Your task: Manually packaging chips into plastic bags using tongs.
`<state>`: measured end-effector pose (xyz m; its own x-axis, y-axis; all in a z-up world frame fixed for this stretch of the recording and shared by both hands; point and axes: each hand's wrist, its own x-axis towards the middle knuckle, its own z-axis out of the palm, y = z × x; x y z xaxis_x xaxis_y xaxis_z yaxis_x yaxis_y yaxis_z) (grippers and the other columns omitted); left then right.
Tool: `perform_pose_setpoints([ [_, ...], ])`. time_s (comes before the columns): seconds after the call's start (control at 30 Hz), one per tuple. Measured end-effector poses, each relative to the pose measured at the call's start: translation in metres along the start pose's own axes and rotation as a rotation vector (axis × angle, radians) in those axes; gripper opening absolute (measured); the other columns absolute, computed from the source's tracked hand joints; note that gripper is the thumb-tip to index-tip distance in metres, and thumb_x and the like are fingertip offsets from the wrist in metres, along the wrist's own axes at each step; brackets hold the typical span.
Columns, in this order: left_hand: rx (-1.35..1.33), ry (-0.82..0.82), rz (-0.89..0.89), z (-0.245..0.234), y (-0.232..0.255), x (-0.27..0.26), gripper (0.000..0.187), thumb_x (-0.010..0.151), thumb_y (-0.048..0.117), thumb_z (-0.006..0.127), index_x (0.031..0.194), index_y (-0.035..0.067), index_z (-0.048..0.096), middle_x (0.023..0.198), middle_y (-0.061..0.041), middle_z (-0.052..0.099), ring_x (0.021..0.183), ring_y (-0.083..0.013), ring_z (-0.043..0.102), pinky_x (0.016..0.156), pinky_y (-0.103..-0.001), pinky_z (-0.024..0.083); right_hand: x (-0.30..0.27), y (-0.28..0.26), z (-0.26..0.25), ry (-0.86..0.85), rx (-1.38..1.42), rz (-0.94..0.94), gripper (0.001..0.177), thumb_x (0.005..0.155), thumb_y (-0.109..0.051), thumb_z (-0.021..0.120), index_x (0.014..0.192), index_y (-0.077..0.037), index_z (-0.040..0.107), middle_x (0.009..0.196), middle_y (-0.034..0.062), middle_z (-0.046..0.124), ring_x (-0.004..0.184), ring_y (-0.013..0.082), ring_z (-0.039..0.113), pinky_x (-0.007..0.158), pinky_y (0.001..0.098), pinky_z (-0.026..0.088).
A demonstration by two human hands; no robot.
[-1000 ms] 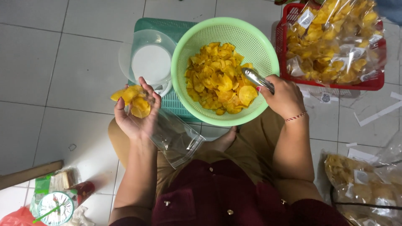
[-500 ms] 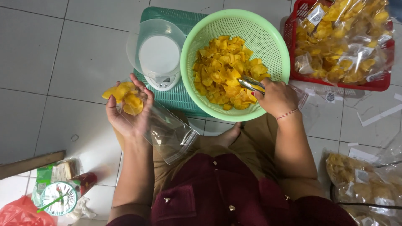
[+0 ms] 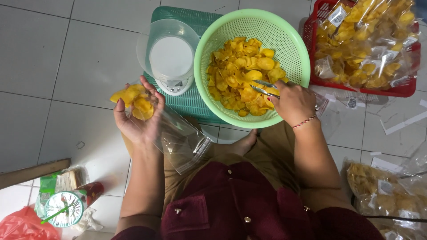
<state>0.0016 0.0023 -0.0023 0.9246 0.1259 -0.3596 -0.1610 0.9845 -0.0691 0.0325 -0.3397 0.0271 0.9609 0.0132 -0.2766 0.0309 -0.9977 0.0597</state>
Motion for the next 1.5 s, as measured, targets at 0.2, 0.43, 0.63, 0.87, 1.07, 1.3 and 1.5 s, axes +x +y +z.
perform_pose_setpoints([
  [0.2,-0.005,-0.001,-0.001,0.001,0.000,-0.001,0.032,0.075,0.020,0.060,0.104,0.009,0.056,0.120,-0.017,0.053,0.108,-0.0310,0.054,0.092,-0.052,0.043,0.008,0.000,0.008,0.039,-0.053,-0.025,0.034,0.082,-0.031,0.060,0.113,-0.017,0.058,0.096,0.0105,0.065,0.089,0.0320,0.065,0.078,0.0484,0.047],
  [0.43,0.002,0.001,0.002,0.002,-0.003,-0.002,0.031,0.075,0.019,0.060,0.103,0.009,0.056,0.119,-0.017,0.053,0.107,-0.0308,0.054,0.091,-0.052,0.044,0.023,-0.005,0.017,0.066,-0.026,-0.056,0.029,0.083,-0.029,0.061,0.109,-0.016,0.060,0.093,0.0111,0.065,0.087,0.0321,0.065,0.074,0.0472,0.050],
  [0.63,-0.028,-0.017,-0.027,-0.002,-0.006,0.003,0.031,0.075,0.020,0.059,0.105,0.011,0.055,0.120,-0.018,0.052,0.107,-0.0338,0.054,0.089,-0.055,0.043,0.009,-0.001,0.007,0.032,0.050,-0.022,0.025,0.086,-0.032,0.057,0.108,-0.020,0.061,0.093,0.0099,0.067,0.086,0.0316,0.066,0.074,0.0469,0.051],
  [0.87,0.010,-0.054,-0.117,0.000,-0.036,0.017,0.030,0.075,0.020,0.060,0.104,0.014,0.056,0.120,-0.017,0.054,0.103,-0.0334,0.056,0.087,-0.054,0.045,-0.016,0.015,-0.006,0.019,0.296,0.013,0.027,0.086,-0.032,0.058,0.109,-0.020,0.062,0.094,0.0128,0.068,0.092,0.0349,0.064,0.079,0.0463,0.050],
  [1.07,0.077,-0.098,-0.227,-0.002,-0.077,0.033,0.038,0.076,0.024,0.060,0.113,0.024,0.052,0.125,-0.012,0.051,0.108,-0.0305,0.054,0.089,-0.053,0.044,-0.045,0.031,-0.010,0.166,0.505,-0.047,0.026,0.082,-0.026,0.065,0.106,-0.015,0.065,0.083,0.0188,0.066,0.085,0.0375,0.063,0.073,0.0454,0.050],
  [1.3,0.077,-0.168,-0.361,-0.006,-0.126,0.056,0.038,0.078,0.025,0.058,0.116,0.026,0.051,0.126,-0.010,0.052,0.110,-0.0293,0.054,0.090,-0.053,0.044,-0.072,0.053,0.006,0.243,0.840,-0.132,0.020,0.081,-0.017,0.067,0.101,-0.012,0.067,0.077,0.0144,0.068,0.076,0.0242,0.065,0.066,0.0368,0.051],
  [1.5,0.013,-0.170,-0.433,-0.014,-0.151,0.075,0.033,0.079,0.030,0.059,0.112,0.026,0.055,0.127,-0.011,0.052,0.114,-0.0299,0.052,0.094,-0.056,0.041,-0.079,0.065,0.030,0.175,1.101,-0.177,0.020,0.086,-0.015,0.060,0.103,-0.006,0.065,0.073,0.0104,0.069,0.061,0.0144,0.060,0.062,0.0300,0.053],
])
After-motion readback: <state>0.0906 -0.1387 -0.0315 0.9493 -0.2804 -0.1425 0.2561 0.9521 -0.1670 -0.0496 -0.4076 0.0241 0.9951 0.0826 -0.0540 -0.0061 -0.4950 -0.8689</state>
